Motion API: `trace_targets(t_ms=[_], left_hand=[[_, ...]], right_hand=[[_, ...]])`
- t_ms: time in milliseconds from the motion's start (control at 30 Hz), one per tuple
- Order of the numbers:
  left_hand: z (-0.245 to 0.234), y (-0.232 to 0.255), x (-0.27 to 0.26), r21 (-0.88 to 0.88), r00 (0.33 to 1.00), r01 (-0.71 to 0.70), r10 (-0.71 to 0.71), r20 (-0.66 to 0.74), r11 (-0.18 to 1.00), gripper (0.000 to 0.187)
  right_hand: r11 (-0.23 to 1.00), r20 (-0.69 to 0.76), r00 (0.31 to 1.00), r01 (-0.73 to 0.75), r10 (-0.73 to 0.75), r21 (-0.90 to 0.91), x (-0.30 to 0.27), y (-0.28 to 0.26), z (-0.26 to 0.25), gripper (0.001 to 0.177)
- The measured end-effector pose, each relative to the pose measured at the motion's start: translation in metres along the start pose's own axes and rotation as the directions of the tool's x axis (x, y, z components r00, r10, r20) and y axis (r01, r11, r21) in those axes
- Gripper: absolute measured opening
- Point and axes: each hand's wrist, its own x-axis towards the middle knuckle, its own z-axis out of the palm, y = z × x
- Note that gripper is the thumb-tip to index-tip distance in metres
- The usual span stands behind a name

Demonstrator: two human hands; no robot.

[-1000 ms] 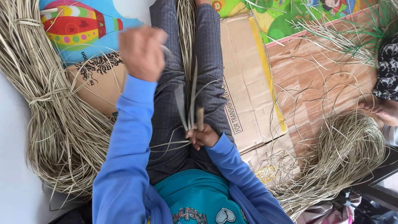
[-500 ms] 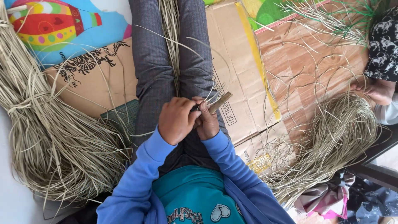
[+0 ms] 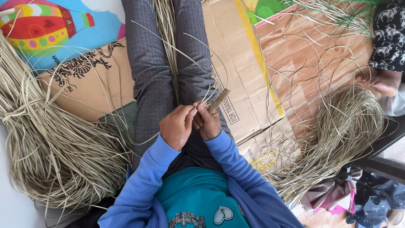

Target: Weaving long strips of dried grass or straw together to create a mat or similar object, using a small wooden stick as a tool.

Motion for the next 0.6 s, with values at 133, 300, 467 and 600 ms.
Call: trace_targets(t_ms=[133,300,467,600], left_hand=[[-0.013,-0.005,0.002,0.035,1.000,0.002,-0.002,0.013,0.999,0.022],[-0.041,-0.022,0.005,0.078,0.986,-0.011,-0.002,0.166,0.997,0.018],[-0.099,-0.045,0.010,-0.015,0.968,-0.018,0.021,0.250,1.000,0.015],[-0.134,-0.059,0.008,0.008,0.928,0.119,-0.114,0.355,0.993,0.013]], right_hand=[[0.999,0.043,0.999,-0.025,0.023,0.036,0.002,0.001,-0.005,0.025],[0.998,-0.150,0.989,0.012,-0.004,0.058,0.005,-0.022,0.007,0.021],[0.998,-0.217,0.975,0.057,-0.049,0.030,0.024,-0.031,-0.017,0.024],[0.995,-0.283,0.958,0.078,-0.057,0.064,0.030,-0.036,-0.024,0.023]])
